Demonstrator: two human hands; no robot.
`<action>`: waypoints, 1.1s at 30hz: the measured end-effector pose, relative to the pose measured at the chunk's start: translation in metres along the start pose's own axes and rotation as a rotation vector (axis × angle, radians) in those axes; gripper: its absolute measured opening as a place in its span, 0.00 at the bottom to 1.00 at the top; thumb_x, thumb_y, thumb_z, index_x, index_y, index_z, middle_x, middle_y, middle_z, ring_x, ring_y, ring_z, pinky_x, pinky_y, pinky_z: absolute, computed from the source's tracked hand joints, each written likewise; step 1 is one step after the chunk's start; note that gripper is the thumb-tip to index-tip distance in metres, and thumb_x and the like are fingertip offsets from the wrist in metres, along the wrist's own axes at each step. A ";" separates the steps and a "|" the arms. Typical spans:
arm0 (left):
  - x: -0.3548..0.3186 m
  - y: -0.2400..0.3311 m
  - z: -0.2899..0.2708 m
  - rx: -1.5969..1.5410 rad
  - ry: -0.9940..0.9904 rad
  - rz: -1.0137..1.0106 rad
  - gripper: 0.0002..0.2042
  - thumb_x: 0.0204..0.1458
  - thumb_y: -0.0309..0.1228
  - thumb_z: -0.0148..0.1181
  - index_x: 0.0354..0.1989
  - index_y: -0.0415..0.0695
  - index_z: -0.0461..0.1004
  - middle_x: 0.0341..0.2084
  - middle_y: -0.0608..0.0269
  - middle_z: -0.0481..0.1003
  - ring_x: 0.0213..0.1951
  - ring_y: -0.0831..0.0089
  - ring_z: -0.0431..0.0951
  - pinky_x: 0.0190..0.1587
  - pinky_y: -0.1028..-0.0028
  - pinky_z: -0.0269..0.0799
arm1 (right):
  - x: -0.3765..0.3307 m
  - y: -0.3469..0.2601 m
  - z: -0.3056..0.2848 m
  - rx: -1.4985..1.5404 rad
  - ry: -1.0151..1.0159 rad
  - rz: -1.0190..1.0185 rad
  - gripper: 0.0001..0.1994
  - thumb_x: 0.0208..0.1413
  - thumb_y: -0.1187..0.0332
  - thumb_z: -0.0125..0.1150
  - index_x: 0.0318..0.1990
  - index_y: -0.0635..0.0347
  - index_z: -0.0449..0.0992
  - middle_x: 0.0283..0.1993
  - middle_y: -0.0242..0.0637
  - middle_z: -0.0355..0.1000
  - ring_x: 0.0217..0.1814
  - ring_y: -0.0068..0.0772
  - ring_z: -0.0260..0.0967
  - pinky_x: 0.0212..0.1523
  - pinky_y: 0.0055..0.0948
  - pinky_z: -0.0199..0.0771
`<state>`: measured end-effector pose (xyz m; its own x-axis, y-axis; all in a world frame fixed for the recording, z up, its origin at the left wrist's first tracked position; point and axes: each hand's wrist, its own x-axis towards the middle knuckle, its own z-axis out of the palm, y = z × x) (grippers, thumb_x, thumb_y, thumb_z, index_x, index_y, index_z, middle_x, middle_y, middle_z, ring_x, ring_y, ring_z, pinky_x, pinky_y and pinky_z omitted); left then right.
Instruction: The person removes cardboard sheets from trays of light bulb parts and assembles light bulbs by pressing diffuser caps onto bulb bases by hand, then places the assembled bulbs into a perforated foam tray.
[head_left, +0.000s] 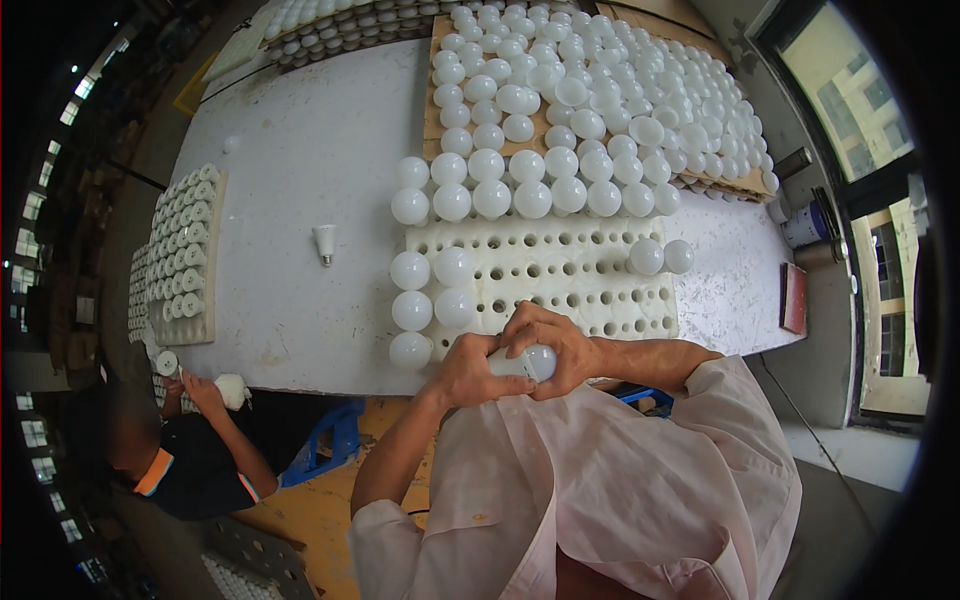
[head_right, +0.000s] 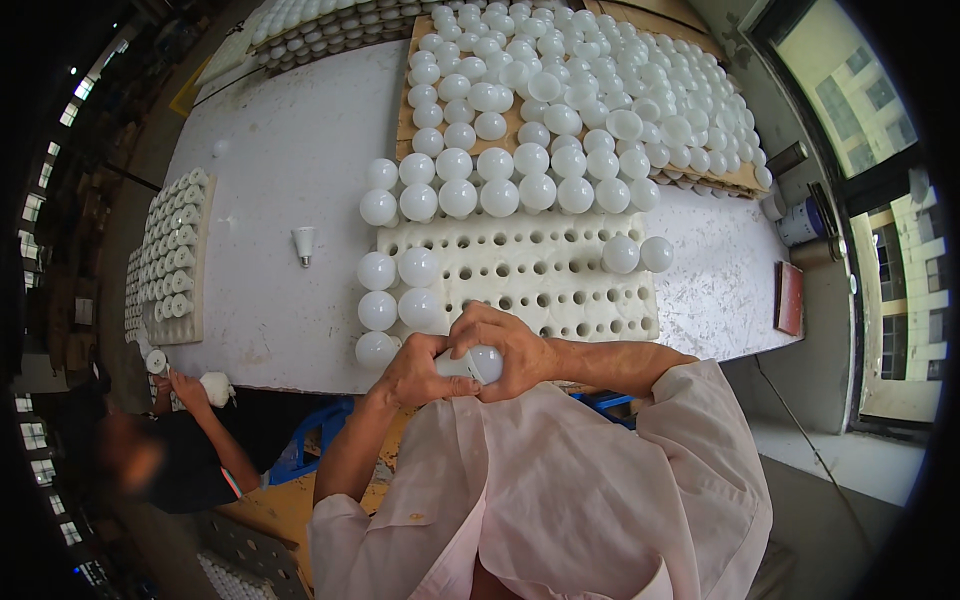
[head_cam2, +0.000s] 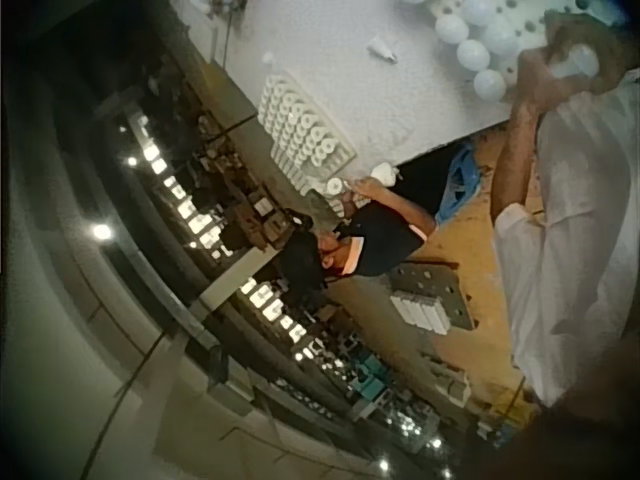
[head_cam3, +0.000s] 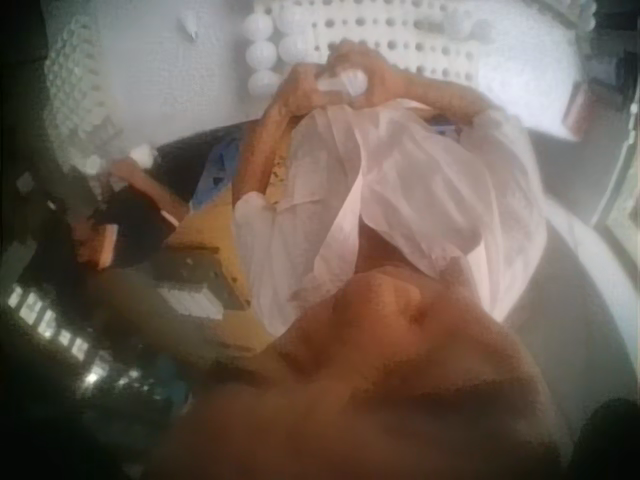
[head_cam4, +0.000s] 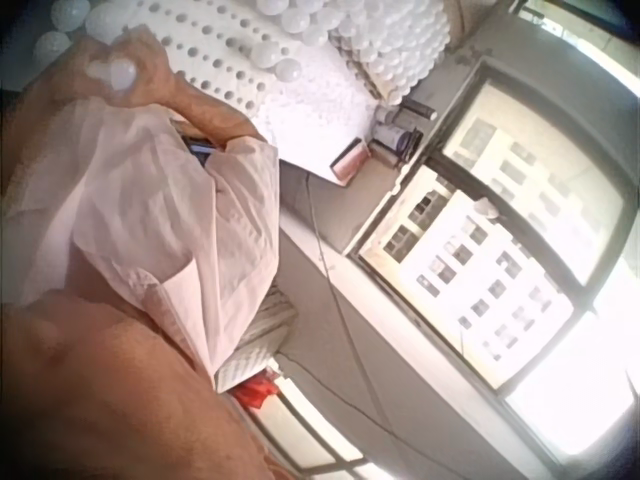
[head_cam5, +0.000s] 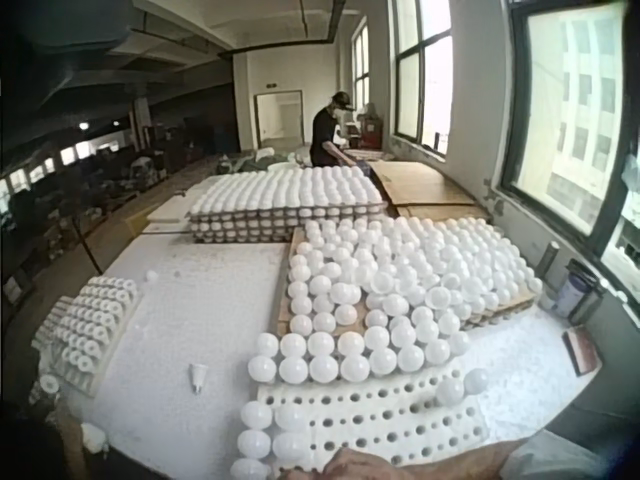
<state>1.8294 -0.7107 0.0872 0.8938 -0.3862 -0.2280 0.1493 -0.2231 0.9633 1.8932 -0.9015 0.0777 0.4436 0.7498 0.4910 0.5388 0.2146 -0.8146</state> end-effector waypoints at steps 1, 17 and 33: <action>0.000 0.001 -0.001 -0.013 -0.004 0.007 0.25 0.34 0.42 0.72 0.34 0.30 0.77 0.26 0.52 0.78 0.30 0.66 0.79 0.36 0.70 0.73 | 0.000 0.001 -0.001 0.000 0.000 0.001 0.23 0.27 0.76 0.68 0.38 0.57 0.71 0.42 0.41 0.67 0.42 0.38 0.66 0.43 0.36 0.68; -0.019 -0.057 -0.125 -0.137 0.645 -0.257 0.26 0.47 0.29 0.66 0.53 0.31 0.67 0.47 0.47 0.75 0.40 0.72 0.79 0.40 0.76 0.75 | -0.008 0.074 -0.027 -0.576 0.236 0.445 0.33 0.35 0.72 0.73 0.52 0.56 0.63 0.54 0.44 0.62 0.55 0.48 0.64 0.53 0.40 0.70; 0.069 -0.224 -0.240 0.698 0.899 -0.530 0.38 0.42 0.27 0.68 0.62 0.37 0.52 0.62 0.40 0.57 0.63 0.49 0.59 0.64 0.61 0.59 | 0.038 0.099 -0.068 -0.728 0.334 0.443 0.21 0.45 0.69 0.67 0.49 0.56 0.71 0.49 0.42 0.68 0.44 0.44 0.71 0.43 0.36 0.74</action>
<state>1.9589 -0.4727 -0.1100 0.8053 0.5803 -0.1219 0.5679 -0.6957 0.4398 2.0119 -0.8944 0.0360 0.8406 0.4248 0.3359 0.5379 -0.5821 -0.6098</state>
